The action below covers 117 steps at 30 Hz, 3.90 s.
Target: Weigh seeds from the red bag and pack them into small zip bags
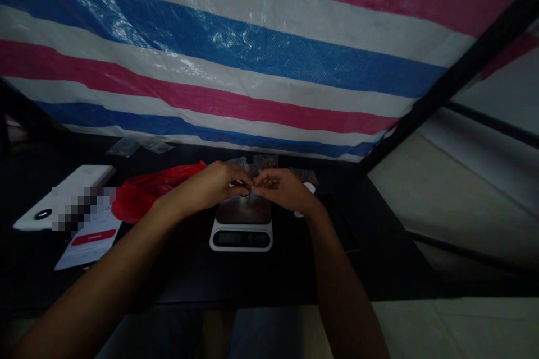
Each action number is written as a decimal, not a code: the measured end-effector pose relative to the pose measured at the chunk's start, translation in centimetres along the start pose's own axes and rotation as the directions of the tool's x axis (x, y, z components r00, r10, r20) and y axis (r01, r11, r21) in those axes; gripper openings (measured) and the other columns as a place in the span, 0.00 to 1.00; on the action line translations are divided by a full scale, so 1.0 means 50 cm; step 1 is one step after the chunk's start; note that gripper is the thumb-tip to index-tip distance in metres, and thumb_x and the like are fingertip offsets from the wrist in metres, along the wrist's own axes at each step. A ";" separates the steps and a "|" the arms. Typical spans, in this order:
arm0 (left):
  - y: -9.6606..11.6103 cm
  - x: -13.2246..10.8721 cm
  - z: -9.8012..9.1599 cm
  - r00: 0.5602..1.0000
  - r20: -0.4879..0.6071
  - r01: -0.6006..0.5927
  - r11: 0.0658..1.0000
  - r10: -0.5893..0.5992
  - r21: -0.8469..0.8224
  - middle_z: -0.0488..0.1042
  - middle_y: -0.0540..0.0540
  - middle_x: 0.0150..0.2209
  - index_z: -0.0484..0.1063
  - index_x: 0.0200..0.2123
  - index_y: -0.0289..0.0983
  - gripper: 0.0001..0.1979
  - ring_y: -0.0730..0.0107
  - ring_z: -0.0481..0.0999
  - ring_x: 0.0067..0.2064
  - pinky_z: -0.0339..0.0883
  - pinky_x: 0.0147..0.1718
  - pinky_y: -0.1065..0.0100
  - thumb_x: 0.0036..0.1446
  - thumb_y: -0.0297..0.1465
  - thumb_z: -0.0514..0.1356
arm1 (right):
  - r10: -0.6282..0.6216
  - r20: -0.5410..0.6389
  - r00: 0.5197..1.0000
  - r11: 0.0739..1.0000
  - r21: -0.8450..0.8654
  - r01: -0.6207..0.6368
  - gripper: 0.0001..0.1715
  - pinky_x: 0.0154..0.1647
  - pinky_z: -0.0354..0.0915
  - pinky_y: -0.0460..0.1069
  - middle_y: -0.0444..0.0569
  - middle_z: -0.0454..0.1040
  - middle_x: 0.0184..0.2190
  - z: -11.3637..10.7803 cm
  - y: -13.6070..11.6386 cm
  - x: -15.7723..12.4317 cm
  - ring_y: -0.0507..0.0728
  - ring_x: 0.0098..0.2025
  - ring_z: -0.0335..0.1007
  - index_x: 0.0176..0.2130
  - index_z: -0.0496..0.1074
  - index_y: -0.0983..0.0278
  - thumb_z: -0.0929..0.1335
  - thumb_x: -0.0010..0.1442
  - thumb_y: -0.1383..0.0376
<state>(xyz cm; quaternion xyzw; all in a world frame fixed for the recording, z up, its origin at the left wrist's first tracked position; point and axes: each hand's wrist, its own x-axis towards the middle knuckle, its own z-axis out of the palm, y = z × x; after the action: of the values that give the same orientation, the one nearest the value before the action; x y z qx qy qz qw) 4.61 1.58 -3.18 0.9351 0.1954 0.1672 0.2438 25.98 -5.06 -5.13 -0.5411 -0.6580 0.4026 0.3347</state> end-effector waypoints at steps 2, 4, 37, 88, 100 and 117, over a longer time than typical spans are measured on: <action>0.004 -0.003 -0.002 1.000 0.008 0.003 1.000 -0.003 0.008 0.84 0.44 0.43 0.82 0.43 0.38 0.10 0.62 0.81 0.45 0.69 0.45 0.67 0.61 0.24 0.63 | 0.021 0.037 0.999 0.999 -0.049 -0.019 0.13 0.39 0.70 0.50 0.48 0.81 0.34 -0.010 -0.005 -0.008 0.55 0.36 0.76 0.37 0.78 0.64 0.75 0.54 0.58; 0.006 -0.006 -0.004 1.000 0.014 0.000 1.000 0.000 0.005 0.84 0.44 0.43 0.82 0.43 0.37 0.09 0.62 0.81 0.45 0.69 0.46 0.67 0.61 0.24 0.63 | 0.060 0.092 0.994 0.991 -0.126 -0.048 0.13 0.35 0.67 0.48 0.46 0.80 0.32 -0.018 -0.011 -0.017 0.53 0.33 0.74 0.38 0.79 0.64 0.75 0.55 0.58; -0.027 -0.058 0.013 0.984 -0.157 0.066 0.986 -0.090 -0.153 0.81 0.47 0.50 0.77 0.50 0.39 0.12 0.64 0.79 0.52 0.69 0.52 0.66 0.67 0.29 0.57 | -0.135 -0.099 0.986 0.857 -0.511 0.066 0.08 0.41 0.65 0.49 0.51 0.80 0.39 -0.009 0.004 -0.006 0.56 0.39 0.74 0.42 0.81 0.64 0.71 0.64 0.65; -0.022 -0.057 0.038 0.946 -0.304 0.055 0.978 -0.115 -0.201 0.80 0.43 0.52 0.76 0.51 0.38 0.13 0.60 0.79 0.54 0.70 0.55 0.60 0.68 0.31 0.55 | -0.090 -0.227 0.970 0.906 -0.422 -0.014 0.09 0.39 0.69 0.51 0.49 0.81 0.37 -0.004 -0.036 -0.117 0.57 0.38 0.76 0.39 0.81 0.60 0.69 0.65 0.63; -0.022 -0.070 0.026 0.928 -0.367 0.034 0.996 -0.064 -0.087 0.79 0.43 0.44 0.77 0.45 0.38 0.12 0.62 0.79 0.47 0.71 0.49 0.61 0.68 0.32 0.54 | -0.021 -0.117 0.993 0.894 -0.448 -0.034 0.05 0.44 0.72 0.53 0.50 0.80 0.39 0.050 0.016 -0.215 0.58 0.41 0.76 0.38 0.79 0.61 0.70 0.64 0.67; -0.057 -0.087 -0.004 0.848 -0.495 0.194 0.980 -0.188 -0.041 0.80 0.43 0.45 0.78 0.45 0.36 0.13 0.60 0.79 0.47 0.70 0.49 0.62 0.66 0.32 0.55 | -0.362 -0.127 0.923 0.831 -0.493 0.258 0.05 0.46 0.72 0.52 0.49 0.81 0.40 0.100 -0.009 -0.195 0.56 0.43 0.76 0.42 0.77 0.60 0.69 0.68 0.66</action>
<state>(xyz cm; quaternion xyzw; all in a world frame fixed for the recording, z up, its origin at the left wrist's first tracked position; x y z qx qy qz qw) -0.04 2.01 -5.46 0.8378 0.3443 0.3757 0.1957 23.26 -15.49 -7.06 -0.5312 -0.7746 0.1111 0.3248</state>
